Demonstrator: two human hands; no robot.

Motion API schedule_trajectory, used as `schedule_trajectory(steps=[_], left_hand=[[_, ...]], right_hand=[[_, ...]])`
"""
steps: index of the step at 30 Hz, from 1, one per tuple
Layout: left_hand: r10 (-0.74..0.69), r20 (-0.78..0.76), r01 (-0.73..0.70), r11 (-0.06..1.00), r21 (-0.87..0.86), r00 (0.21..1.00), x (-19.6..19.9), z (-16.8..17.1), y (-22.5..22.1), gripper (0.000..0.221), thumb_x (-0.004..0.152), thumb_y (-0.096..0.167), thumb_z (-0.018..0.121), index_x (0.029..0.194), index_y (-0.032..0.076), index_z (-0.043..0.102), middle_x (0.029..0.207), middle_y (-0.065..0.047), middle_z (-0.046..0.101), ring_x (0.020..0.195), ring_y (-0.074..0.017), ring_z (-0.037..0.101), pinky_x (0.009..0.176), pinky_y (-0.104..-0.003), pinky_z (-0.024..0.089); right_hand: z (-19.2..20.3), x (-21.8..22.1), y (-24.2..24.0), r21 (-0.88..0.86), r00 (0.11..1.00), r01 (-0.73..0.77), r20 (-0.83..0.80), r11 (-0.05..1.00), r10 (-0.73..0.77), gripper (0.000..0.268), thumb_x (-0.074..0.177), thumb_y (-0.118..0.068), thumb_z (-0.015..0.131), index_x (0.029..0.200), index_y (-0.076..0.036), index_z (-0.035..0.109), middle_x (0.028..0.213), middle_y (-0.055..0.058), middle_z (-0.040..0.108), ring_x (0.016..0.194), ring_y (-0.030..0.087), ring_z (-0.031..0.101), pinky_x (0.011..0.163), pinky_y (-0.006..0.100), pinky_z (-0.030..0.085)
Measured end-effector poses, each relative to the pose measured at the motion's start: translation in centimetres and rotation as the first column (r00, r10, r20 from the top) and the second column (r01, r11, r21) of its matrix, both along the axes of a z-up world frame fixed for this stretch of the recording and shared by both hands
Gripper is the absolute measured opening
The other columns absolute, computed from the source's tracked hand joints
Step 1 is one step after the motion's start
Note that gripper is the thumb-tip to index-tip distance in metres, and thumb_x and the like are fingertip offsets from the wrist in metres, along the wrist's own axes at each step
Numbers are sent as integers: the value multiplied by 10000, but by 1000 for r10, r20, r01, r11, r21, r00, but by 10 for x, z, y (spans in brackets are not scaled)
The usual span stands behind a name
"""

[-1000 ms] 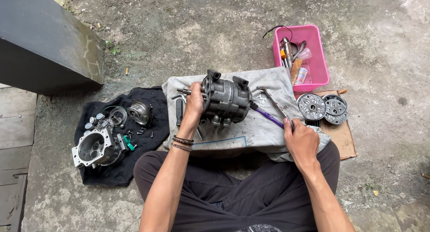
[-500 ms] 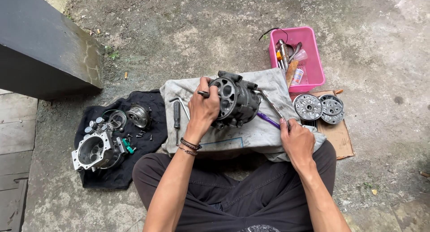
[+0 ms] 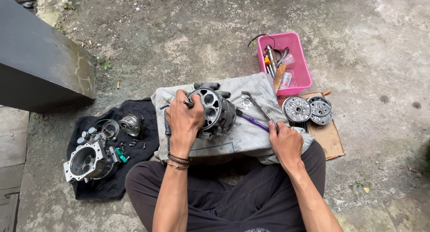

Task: Inspecting and cleaning a mechanical component using an Allen key and a brush

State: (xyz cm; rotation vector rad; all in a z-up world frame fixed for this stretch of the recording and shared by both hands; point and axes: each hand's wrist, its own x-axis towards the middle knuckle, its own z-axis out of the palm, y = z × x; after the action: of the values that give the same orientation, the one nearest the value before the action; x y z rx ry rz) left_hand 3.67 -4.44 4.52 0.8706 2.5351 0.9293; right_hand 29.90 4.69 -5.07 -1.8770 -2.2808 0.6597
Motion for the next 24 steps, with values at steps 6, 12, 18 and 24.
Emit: schedule_trajectory(steps=[6,12,18,24], left_hand=[[-6,-7,5,1000,-29,1000,3,26,-3,480,916,416,412,1025,-12,599,943,-341,698,899,-581,677,821,-670,487],[25,-61,-32,992,-119,998,-7,-3,3,517,898,499,424,995,11,565,973,-333,694,920,-576,674,833,-660,492],[-29,-207,-11,982,-188,978,-5,-30,23,600,895,593,464,1051,23,571,985,-299,704,890,-527,709,813,-623,536],[-52,-237,6,981,-192,970,0,-37,37,702,849,682,458,1094,27,518,997,-276,670,884,-542,701,797,-627,543]], right_hand=[[3,-1,-2,11,1000,-3,-22,1000,3,509,1031,-525,472,847,-86,652,768,271,712,887,497,715,787,588,557],[4,-1,0,11,1000,0,-29,1000,0,510,1030,-526,468,842,-86,646,766,263,715,885,491,721,794,586,558],[0,0,0,23,1000,-3,-25,1000,4,505,1025,-532,476,838,-91,636,749,262,707,887,498,712,785,590,557],[4,1,-3,16,999,5,-53,1000,-4,503,1026,-516,481,838,-74,631,760,277,704,888,512,705,785,603,551]])
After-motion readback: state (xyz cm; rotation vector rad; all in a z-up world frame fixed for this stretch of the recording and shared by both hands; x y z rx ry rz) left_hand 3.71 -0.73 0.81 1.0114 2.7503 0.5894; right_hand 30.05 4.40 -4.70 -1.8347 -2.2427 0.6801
